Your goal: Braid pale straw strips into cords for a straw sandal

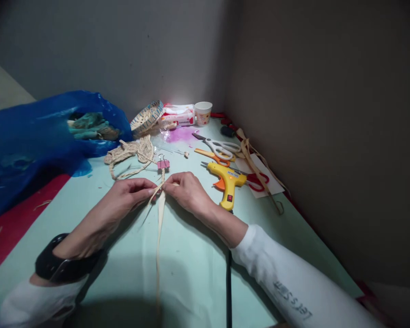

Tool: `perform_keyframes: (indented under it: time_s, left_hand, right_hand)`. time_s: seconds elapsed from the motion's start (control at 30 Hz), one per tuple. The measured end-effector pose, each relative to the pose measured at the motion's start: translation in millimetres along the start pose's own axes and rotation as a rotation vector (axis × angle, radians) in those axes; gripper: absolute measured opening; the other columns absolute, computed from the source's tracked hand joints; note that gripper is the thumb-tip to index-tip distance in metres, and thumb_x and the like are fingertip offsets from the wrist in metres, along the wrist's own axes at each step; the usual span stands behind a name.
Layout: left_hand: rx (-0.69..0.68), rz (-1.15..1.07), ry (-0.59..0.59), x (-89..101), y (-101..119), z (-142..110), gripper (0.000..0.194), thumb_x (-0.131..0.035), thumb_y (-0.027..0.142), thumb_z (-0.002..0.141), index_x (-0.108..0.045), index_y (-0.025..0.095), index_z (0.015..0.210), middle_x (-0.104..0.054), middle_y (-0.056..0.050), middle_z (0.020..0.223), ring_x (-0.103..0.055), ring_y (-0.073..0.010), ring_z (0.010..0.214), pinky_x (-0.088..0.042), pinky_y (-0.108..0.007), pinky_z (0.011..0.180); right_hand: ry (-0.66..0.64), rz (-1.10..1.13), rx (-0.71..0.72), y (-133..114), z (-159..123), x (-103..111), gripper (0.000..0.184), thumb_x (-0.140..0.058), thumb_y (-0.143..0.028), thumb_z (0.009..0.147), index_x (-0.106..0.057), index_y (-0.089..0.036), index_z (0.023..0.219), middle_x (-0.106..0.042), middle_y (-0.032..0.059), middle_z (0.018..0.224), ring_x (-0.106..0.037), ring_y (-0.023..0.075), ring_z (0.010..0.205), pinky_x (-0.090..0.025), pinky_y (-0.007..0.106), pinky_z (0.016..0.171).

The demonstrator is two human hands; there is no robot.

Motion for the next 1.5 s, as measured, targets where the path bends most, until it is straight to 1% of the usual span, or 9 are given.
perform_keyframes:
  time_s: [0.13, 0.3, 0.5, 0.63, 0.8, 0.9, 1.03, 1.23, 1.5]
  left_hand:
    - [0.013, -0.012, 0.031, -1.5, -3, 0, 0.014, -0.063, 0.027, 0.073, -0.065, 0.014, 0.071, -0.059, -0.001, 0.067, -0.046, -0.0109, 0.062, -0.033, -0.024, 0.058]
    - [0.087, -0.096, 0.055, -6.2, -6, -2, 0.017, -0.065, 0.03, 0.072, -0.061, 0.014, 0.067, -0.045, 0.005, 0.055, -0.032, -0.0065, 0.05, -0.021, -0.022, 0.048]
    - [0.116, -0.208, -0.008, -11.2, -8, -3, 0.027, -0.061, 0.031, 0.075, -0.045, 0.018, 0.057, -0.028, 0.008, 0.05, -0.018, -0.0072, 0.046, -0.009, -0.026, 0.044]
    - [0.118, -0.3, -0.029, -12.1, -11, 0, 0.035, -0.059, 0.043, 0.079, -0.041, 0.02, 0.059, -0.022, 0.009, 0.054, -0.012, -0.0078, 0.046, -0.008, -0.027, 0.044]
    - [0.077, -0.182, 0.026, -13.3, -10, 7, 0.042, -0.056, 0.052, 0.08, -0.048, 0.02, 0.056, -0.022, 0.009, 0.048, -0.015, -0.0074, 0.042, -0.01, -0.027, 0.042]
    - [0.109, -0.144, 0.035, -13.4, -11, 11, 0.039, -0.061, 0.046, 0.077, -0.047, 0.02, 0.053, -0.024, 0.009, 0.044, -0.016, -0.0068, 0.04, -0.008, -0.028, 0.042]
    - [0.136, -0.154, -0.043, -13.0, -12, 10, 0.034, -0.064, 0.037, 0.076, -0.046, 0.02, 0.053, -0.027, 0.008, 0.044, -0.017, -0.0066, 0.041, -0.008, -0.028, 0.042]
    - [0.112, -0.096, -0.091, -9.2, -7, 5, 0.021, -0.066, 0.032, 0.072, -0.055, 0.017, 0.062, -0.034, 0.008, 0.048, -0.023, -0.0068, 0.044, -0.011, -0.025, 0.045]
    - [-0.009, 0.247, 0.087, 0.6, 3, 5, 0.022, -0.064, 0.032, 0.069, -0.055, 0.018, 0.054, -0.044, 0.005, 0.051, -0.035, -0.0111, 0.05, -0.022, -0.025, 0.049]
  right_hand:
    - [-0.022, 0.015, 0.006, 1, 0, -1, 0.02, -0.053, -0.027, 0.079, -0.066, -0.012, 0.076, -0.038, -0.0069, 0.052, -0.03, 0.0054, 0.045, -0.022, 0.022, 0.047]
    - [-0.01, 0.003, 0.025, 1, 0, -1, 0.02, -0.053, -0.028, 0.08, -0.066, -0.012, 0.076, -0.041, -0.0061, 0.053, -0.032, 0.0058, 0.046, -0.023, 0.022, 0.047]
    - [-0.013, -0.078, 0.059, -1, 0, 1, 0.021, -0.052, -0.027, 0.081, -0.066, -0.013, 0.074, -0.046, -0.005, 0.054, -0.033, 0.0068, 0.048, -0.024, 0.023, 0.049]
    - [-0.006, -0.163, 0.115, -6, 0, 1, 0.021, -0.051, -0.023, 0.082, -0.068, -0.012, 0.073, -0.053, -0.0027, 0.058, -0.039, 0.0086, 0.054, -0.027, 0.022, 0.052]
    - [0.036, -0.334, 0.212, -16, -3, 1, 0.021, -0.05, -0.018, 0.083, -0.07, -0.014, 0.075, -0.052, -0.004, 0.056, -0.038, 0.0086, 0.053, -0.025, 0.023, 0.053]
    - [0.069, -0.41, 0.262, -19, -5, 0, 0.02, -0.051, -0.015, 0.082, -0.07, -0.015, 0.077, -0.055, -0.0034, 0.058, -0.04, 0.0087, 0.053, -0.026, 0.023, 0.054]
    - [0.068, -0.465, 0.257, -16, -4, 1, 0.02, -0.052, -0.017, 0.084, -0.071, -0.014, 0.078, -0.059, -0.0011, 0.061, -0.045, 0.0105, 0.057, -0.028, 0.024, 0.056]
    - [0.06, -0.329, 0.227, -10, 3, 6, 0.019, -0.057, -0.022, 0.083, -0.074, -0.014, 0.079, -0.067, 0.0034, 0.08, -0.056, 0.0138, 0.075, -0.036, 0.023, 0.068]
    - [-0.004, -0.121, 0.082, 4, 7, 0, 0.028, -0.057, -0.034, 0.08, -0.073, -0.012, 0.072, -0.055, -0.0021, 0.057, -0.042, 0.0099, 0.058, -0.03, 0.022, 0.054]
Point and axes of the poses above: each hand's wrist, its own z-axis towards the middle knuckle, its own x-axis out of the back of the hand, y = z × x, the point moved 6 cm from there along z, towards the middle knuckle
